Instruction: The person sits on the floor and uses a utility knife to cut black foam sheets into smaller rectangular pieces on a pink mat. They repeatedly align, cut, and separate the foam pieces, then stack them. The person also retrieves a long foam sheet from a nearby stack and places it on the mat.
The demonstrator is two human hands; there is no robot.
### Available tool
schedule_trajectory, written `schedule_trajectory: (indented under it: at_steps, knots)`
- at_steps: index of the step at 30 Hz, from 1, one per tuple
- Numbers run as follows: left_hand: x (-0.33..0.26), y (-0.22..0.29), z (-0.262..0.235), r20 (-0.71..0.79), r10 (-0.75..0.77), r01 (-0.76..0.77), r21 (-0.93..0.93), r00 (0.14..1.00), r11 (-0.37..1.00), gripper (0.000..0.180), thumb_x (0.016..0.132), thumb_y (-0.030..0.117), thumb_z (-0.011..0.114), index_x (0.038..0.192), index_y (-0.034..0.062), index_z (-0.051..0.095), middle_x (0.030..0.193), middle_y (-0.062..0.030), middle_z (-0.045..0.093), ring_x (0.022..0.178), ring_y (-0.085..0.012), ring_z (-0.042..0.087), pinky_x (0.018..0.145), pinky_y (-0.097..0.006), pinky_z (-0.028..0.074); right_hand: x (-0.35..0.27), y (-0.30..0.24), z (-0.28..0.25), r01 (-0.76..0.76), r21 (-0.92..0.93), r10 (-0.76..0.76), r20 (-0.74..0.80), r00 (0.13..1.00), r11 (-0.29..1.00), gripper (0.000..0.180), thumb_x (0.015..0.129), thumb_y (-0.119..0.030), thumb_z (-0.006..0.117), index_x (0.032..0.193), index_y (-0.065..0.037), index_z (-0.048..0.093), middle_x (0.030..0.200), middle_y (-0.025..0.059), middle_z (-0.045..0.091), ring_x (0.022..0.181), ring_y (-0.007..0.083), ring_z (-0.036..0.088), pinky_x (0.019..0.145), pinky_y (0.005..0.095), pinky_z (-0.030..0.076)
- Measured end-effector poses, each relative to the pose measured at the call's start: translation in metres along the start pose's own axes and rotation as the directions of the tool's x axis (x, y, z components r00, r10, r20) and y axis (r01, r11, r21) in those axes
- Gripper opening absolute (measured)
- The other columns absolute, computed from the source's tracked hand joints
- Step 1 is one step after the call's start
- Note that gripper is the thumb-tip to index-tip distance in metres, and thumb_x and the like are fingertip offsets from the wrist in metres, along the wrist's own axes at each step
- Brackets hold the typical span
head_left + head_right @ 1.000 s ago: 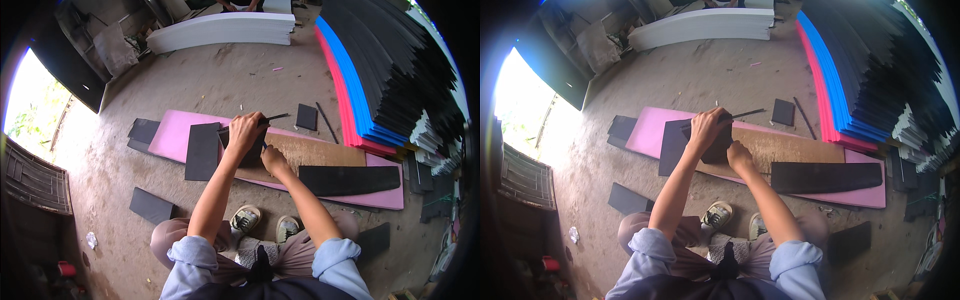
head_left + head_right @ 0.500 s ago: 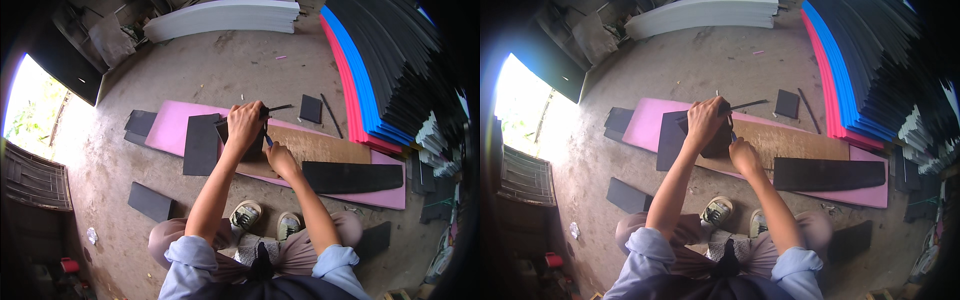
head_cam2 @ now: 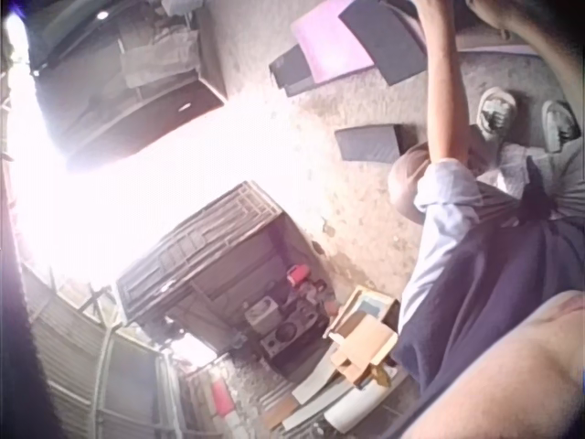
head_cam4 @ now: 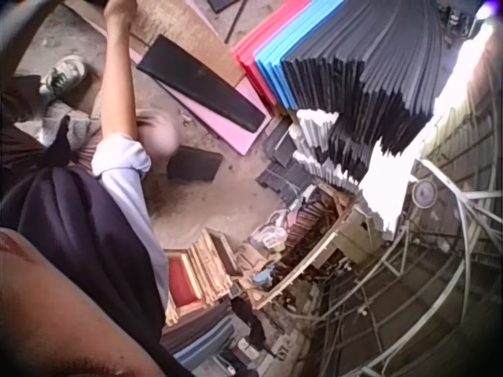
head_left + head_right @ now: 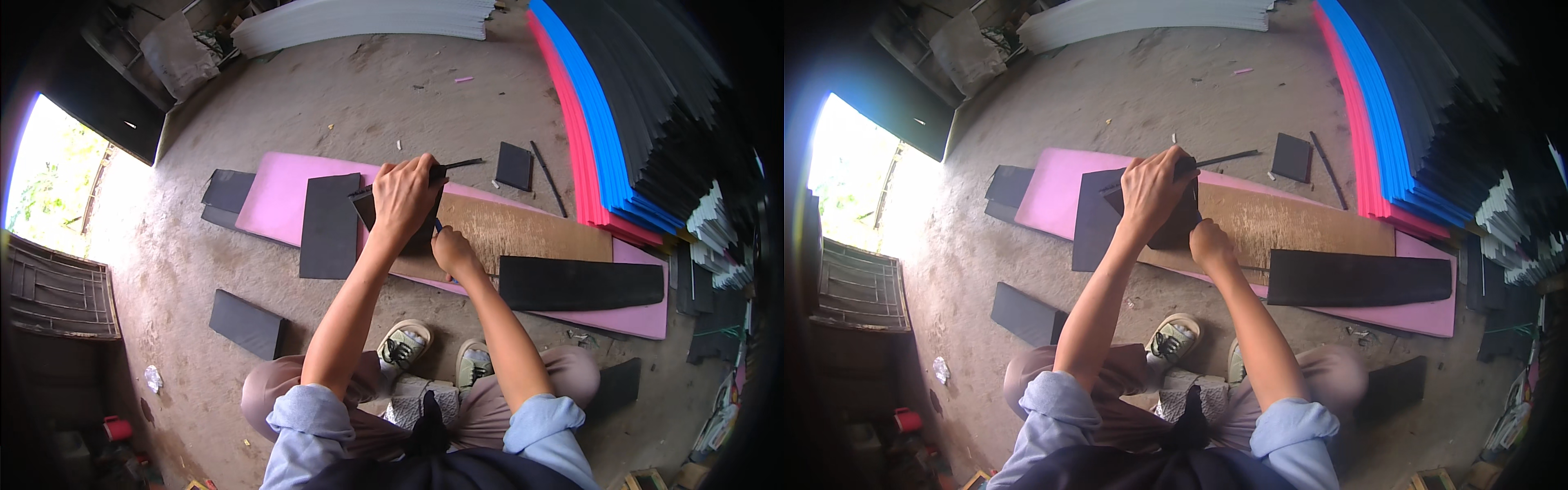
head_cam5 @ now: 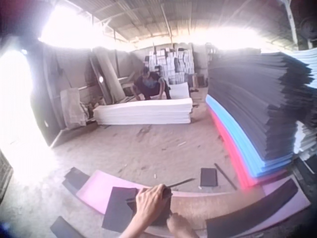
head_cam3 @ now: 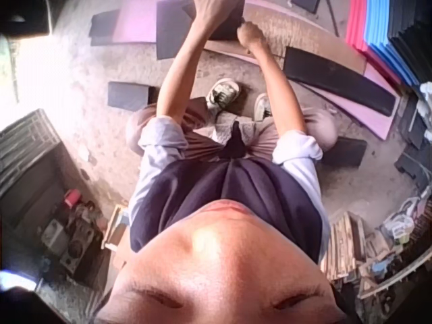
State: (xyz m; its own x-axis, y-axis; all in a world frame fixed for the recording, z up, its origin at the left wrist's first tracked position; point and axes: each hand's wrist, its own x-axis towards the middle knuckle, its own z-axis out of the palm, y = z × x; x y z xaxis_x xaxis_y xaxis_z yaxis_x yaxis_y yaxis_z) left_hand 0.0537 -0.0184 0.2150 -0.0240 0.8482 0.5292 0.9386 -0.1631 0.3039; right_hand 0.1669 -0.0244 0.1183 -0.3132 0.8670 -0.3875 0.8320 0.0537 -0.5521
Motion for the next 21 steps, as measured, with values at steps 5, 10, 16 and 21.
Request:
schedule_trajectory:
  at_steps: [5, 10, 16, 21]
  knots:
    - [0.002, 0.003, 0.001, -0.008, 0.026, -0.025, 0.035, 1.000, 0.999, 0.023, 0.070, 0.027, 0.065, 0.078, 0.0092, 0.054, 0.069, -0.0037, 0.061, 0.063, -0.0204, 0.058, 0.064, -0.031, 0.040, 0.005, 0.012, 0.020, 0.035, 0.030, -0.032, -0.097, 0.995, 0.999, 0.031, 0.084, -0.020, 0.042, 0.092, 0.009, 0.050, 0.086, 0.0284, 0.058, 0.081, 0.0373, 0.060, 0.067, 0.0424, 0.049]
    - [-0.002, -0.007, 0.002, -0.041, 0.023, -0.020, 0.075, 0.999, 0.997, 0.023, 0.070, 0.027, 0.065, 0.079, 0.0090, 0.054, 0.070, -0.0045, 0.061, 0.063, -0.0209, 0.058, 0.064, -0.031, 0.041, -0.010, -0.014, -0.016, -0.114, 0.081, 0.096, 0.198, 0.976, 0.990, 0.029, 0.083, -0.019, 0.042, 0.089, 0.008, 0.052, 0.087, 0.0298, 0.057, 0.083, 0.0371, 0.059, 0.068, 0.0422, 0.049]
    - [-0.001, -0.001, 0.001, -0.035, 0.029, -0.027, 0.046, 0.999, 0.999, 0.023, 0.070, 0.028, 0.065, 0.079, 0.0095, 0.054, 0.070, -0.0040, 0.061, 0.064, -0.0202, 0.059, 0.064, -0.030, 0.041, -0.004, 0.014, 0.008, -0.017, -0.019, 0.017, 0.004, 1.000, 1.000, 0.027, 0.081, -0.018, 0.043, 0.086, 0.005, 0.056, 0.087, 0.0265, 0.059, 0.087, 0.0375, 0.058, 0.074, 0.0433, 0.047]
    - [-0.003, -0.003, -0.002, -0.016, 0.038, -0.037, 0.022, 0.999, 0.999, 0.023, 0.071, 0.028, 0.065, 0.079, 0.0097, 0.054, 0.070, -0.0038, 0.061, 0.064, -0.0198, 0.059, 0.065, -0.030, 0.041, 0.003, 0.015, 0.028, 0.017, -0.061, -0.019, -0.047, 0.999, 0.998, 0.023, 0.079, -0.017, 0.046, 0.085, 0.003, 0.057, 0.081, 0.0235, 0.060, 0.081, 0.0363, 0.059, 0.072, 0.0427, 0.048]
